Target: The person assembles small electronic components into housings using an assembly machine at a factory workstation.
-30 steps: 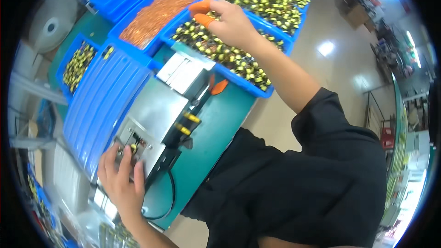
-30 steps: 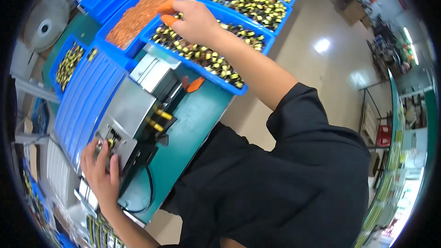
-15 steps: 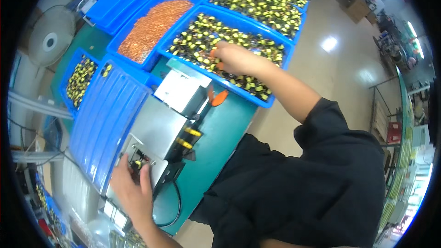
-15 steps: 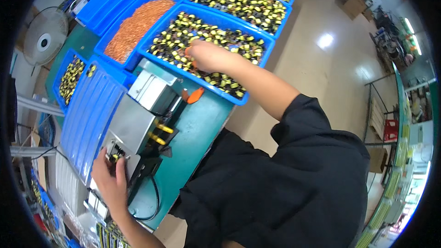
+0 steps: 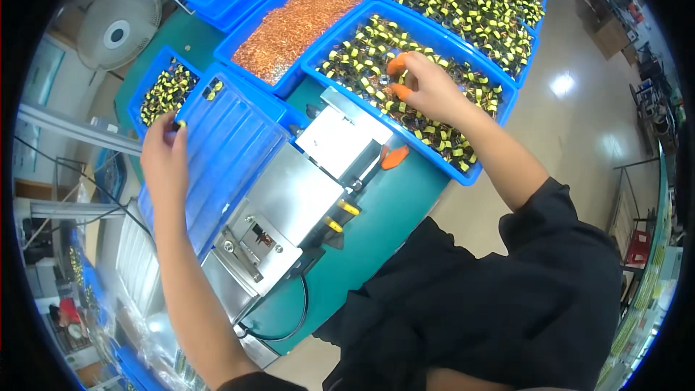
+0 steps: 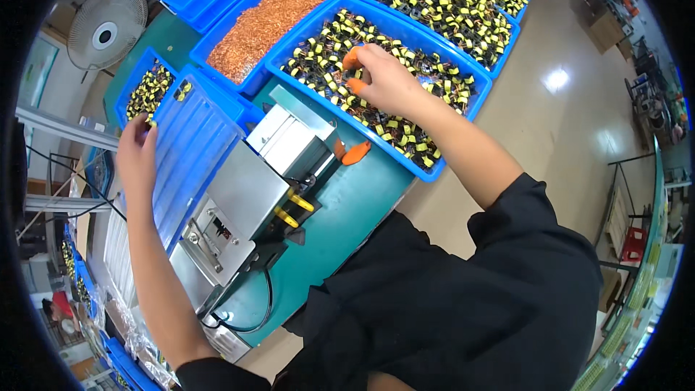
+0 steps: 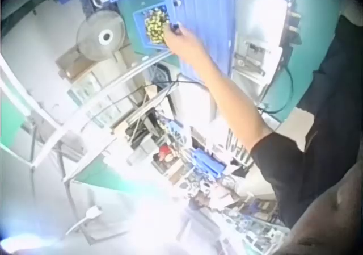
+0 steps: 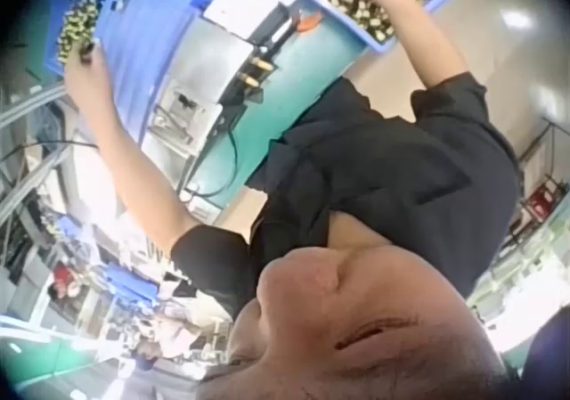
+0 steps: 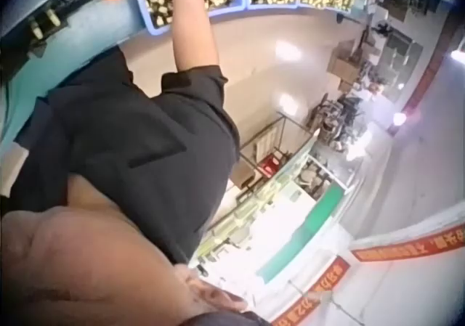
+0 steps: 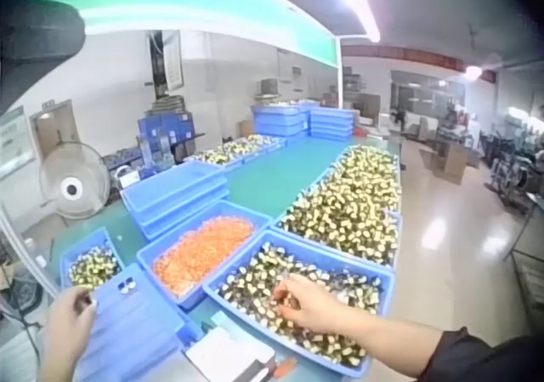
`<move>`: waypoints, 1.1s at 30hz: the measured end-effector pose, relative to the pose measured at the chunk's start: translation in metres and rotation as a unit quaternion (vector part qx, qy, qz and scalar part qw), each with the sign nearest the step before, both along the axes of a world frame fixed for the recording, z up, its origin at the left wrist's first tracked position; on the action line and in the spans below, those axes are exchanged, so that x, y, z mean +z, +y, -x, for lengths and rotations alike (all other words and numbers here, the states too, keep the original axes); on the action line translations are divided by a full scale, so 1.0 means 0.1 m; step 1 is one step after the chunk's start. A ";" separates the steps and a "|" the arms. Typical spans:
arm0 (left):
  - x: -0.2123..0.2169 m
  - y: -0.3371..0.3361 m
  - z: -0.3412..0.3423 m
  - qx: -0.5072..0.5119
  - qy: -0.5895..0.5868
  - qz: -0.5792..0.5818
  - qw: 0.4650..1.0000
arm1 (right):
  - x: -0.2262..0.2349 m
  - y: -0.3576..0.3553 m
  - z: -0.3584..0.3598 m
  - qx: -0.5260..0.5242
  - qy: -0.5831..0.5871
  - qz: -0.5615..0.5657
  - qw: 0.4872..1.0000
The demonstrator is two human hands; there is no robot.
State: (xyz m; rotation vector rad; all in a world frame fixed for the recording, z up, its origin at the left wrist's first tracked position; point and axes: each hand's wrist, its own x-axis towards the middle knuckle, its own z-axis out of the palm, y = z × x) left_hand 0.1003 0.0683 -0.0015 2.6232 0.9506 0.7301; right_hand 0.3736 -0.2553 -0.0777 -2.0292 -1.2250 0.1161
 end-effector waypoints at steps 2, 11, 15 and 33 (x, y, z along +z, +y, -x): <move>-0.12 0.37 -0.17 0.007 0.013 0.029 0.999 | 0.04 0.03 0.07 -0.014 0.083 0.000 0.996; -0.19 0.52 -0.45 -0.053 0.063 0.170 0.982 | 0.03 0.00 0.01 0.009 0.065 -0.031 0.997; -0.13 0.33 -0.39 -0.054 0.043 0.134 0.988 | -0.04 0.03 0.00 -0.005 0.131 -0.079 0.988; -0.22 -1.62 1.55 0.061 -0.063 -0.056 0.995 | 0.65 0.87 1.87 0.378 -0.060 -0.039 0.923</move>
